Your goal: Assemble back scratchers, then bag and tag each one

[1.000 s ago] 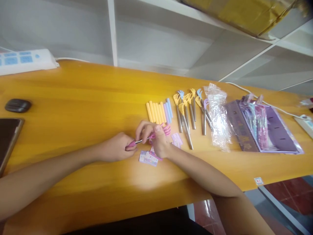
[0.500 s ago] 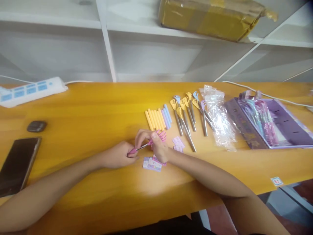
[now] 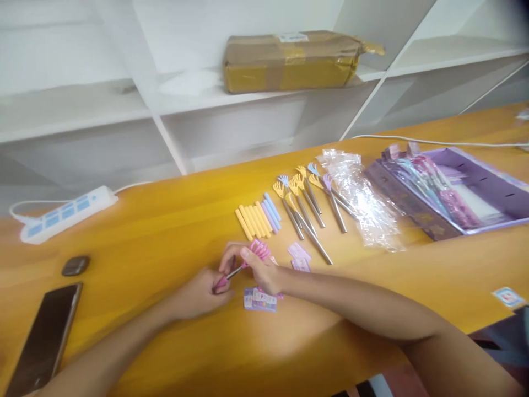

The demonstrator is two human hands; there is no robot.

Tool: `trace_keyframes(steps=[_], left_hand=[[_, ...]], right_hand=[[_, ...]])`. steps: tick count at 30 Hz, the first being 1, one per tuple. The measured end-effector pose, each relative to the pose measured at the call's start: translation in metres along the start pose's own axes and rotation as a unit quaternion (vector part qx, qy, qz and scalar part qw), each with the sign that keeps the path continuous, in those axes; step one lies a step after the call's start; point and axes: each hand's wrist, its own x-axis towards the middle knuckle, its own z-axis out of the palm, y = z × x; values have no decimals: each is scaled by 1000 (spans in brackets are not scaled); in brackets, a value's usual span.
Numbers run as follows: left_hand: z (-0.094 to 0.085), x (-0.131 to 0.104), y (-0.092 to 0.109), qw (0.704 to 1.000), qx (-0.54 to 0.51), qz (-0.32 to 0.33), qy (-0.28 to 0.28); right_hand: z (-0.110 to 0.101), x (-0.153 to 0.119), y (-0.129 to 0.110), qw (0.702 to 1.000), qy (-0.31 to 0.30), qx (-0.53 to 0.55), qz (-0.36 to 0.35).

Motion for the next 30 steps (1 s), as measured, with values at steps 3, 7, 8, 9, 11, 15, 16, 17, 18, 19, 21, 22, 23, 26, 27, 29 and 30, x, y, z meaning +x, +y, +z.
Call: trace_keyframes(steps=[3,7,8,9,11,15,16,17,18,19,21,22,23,26,27,29,30], left_hand=[[0,-2,2,1000,-2,-3,-5],[1,-3,1,1000,-18,-12,7],[0,-2,1,999,-24,-24,7],[0,-2,0,999,-30,-42,5],[-2,0,1,995,-51,-83,-6],[-9,3,6,989,-101,-104,-28],[-10,4,7,988,-109,-101,-33],[-12,4,8,988,-116,-98,-37],[-14,3,9,987,-122,-97,-42],[-15,3,9,986,-127,-96,-45],[-17,1,8,985,-137,-95,-52],[-18,1,8,984,-142,-95,-56],[-19,0,7,983,-145,-96,-60],[-21,1,6,983,-140,-100,-66],[-21,1,6,983,-135,-101,-67],[-22,1,7,985,-119,-101,-70],[-23,1,7,986,-108,-101,-71]], right_hand=[[0,-1,1,1000,3,1,-11],[0,1,5,999,22,19,-19],[0,2,5,999,36,27,-18],[0,3,5,998,53,33,-15],[-1,6,4,995,87,45,-8],[-6,14,-2,991,118,55,15],[-9,17,-4,990,126,58,16],[-13,20,-7,989,135,59,15],[-17,23,-10,988,145,60,11],[-23,27,-14,986,157,58,5],[-40,33,-24,980,191,51,-16],[-50,37,-31,976,211,49,-28],[-61,40,-39,970,233,48,-42],[-100,48,-68,951,295,59,-73],[-115,49,-80,941,322,66,-79],[-148,51,-106,920,375,82,-74],[-165,50,-119,913,394,91,-60]])
